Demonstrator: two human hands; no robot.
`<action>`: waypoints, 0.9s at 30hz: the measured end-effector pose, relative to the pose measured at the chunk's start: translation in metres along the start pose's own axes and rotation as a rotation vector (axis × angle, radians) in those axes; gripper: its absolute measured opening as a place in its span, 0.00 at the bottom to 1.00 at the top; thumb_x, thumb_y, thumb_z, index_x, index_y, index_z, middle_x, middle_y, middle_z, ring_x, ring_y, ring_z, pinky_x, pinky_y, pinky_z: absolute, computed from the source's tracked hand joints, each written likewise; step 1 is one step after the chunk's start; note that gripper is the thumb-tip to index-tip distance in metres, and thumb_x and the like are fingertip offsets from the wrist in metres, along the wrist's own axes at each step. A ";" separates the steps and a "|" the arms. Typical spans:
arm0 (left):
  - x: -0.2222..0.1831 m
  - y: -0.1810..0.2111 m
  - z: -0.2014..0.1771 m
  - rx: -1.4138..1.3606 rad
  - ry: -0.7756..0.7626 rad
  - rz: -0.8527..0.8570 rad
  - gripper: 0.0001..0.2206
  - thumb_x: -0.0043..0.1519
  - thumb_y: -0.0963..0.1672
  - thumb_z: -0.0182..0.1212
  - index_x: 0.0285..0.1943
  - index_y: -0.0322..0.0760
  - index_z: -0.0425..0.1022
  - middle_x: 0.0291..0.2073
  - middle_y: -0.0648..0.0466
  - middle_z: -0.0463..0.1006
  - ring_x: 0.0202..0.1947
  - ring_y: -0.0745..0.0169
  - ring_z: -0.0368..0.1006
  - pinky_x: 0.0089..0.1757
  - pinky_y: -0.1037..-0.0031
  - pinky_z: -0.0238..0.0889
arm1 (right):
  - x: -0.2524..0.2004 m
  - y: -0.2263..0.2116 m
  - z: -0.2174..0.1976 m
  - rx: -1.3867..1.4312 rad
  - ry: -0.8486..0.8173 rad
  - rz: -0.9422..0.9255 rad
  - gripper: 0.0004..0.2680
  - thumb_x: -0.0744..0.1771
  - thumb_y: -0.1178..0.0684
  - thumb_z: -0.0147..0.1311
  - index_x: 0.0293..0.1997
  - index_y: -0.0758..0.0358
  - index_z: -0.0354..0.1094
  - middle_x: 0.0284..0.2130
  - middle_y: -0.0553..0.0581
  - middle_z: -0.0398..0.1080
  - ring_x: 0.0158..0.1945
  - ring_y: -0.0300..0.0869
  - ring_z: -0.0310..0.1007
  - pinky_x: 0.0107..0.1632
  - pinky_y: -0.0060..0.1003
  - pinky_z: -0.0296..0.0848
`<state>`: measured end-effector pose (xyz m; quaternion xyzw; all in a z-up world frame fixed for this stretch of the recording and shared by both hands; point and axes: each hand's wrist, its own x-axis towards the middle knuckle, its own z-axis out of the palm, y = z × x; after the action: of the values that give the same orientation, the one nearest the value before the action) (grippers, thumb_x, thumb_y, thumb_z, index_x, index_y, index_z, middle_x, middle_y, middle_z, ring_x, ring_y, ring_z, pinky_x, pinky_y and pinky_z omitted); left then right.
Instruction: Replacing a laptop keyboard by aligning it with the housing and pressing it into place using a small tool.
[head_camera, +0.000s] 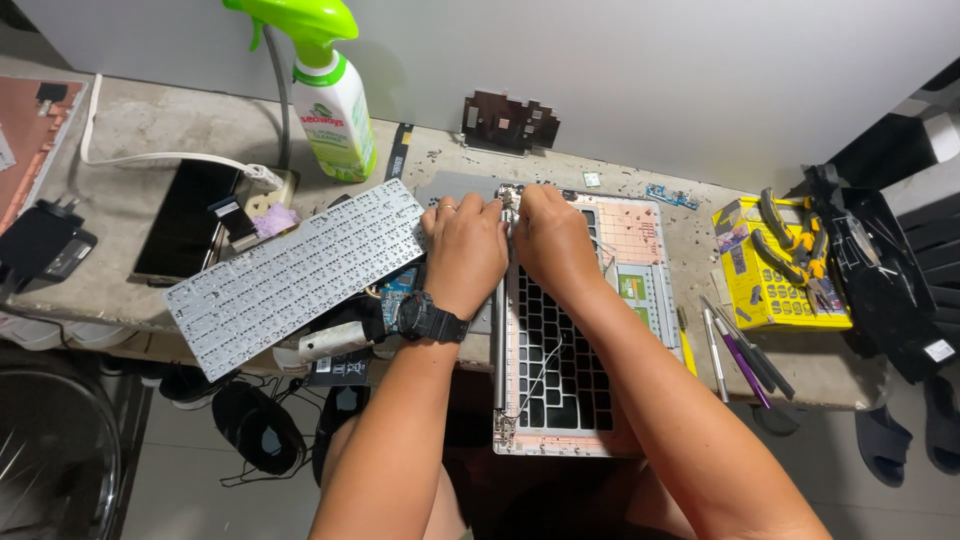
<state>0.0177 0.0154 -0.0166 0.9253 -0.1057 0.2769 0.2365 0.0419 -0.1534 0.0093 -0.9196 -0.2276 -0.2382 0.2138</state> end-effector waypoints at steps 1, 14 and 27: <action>-0.001 0.000 0.002 0.002 0.002 -0.005 0.13 0.70 0.48 0.66 0.59 0.43 0.88 0.42 0.55 0.79 0.50 0.45 0.75 0.56 0.50 0.59 | -0.001 -0.008 -0.007 0.002 -0.003 -0.005 0.10 0.68 0.68 0.56 0.35 0.56 0.62 0.29 0.55 0.68 0.31 0.55 0.79 0.27 0.43 0.75; -0.002 -0.007 0.013 -0.042 0.030 -0.014 0.11 0.71 0.48 0.67 0.57 0.44 0.88 0.40 0.55 0.77 0.50 0.46 0.73 0.54 0.51 0.59 | 0.004 -0.006 0.000 -0.168 -0.059 -0.038 0.08 0.67 0.65 0.60 0.39 0.59 0.63 0.33 0.55 0.67 0.29 0.64 0.81 0.29 0.53 0.81; -0.001 0.000 0.002 -0.043 -0.018 -0.017 0.13 0.72 0.48 0.64 0.61 0.43 0.87 0.43 0.55 0.78 0.50 0.46 0.73 0.53 0.50 0.57 | -0.006 0.013 0.003 0.014 0.027 0.040 0.10 0.68 0.67 0.60 0.37 0.55 0.65 0.29 0.51 0.68 0.34 0.56 0.81 0.35 0.46 0.79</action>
<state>0.0182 0.0146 -0.0186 0.9233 -0.1060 0.2644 0.2576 0.0450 -0.1645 0.0000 -0.9192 -0.2082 -0.2446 0.2279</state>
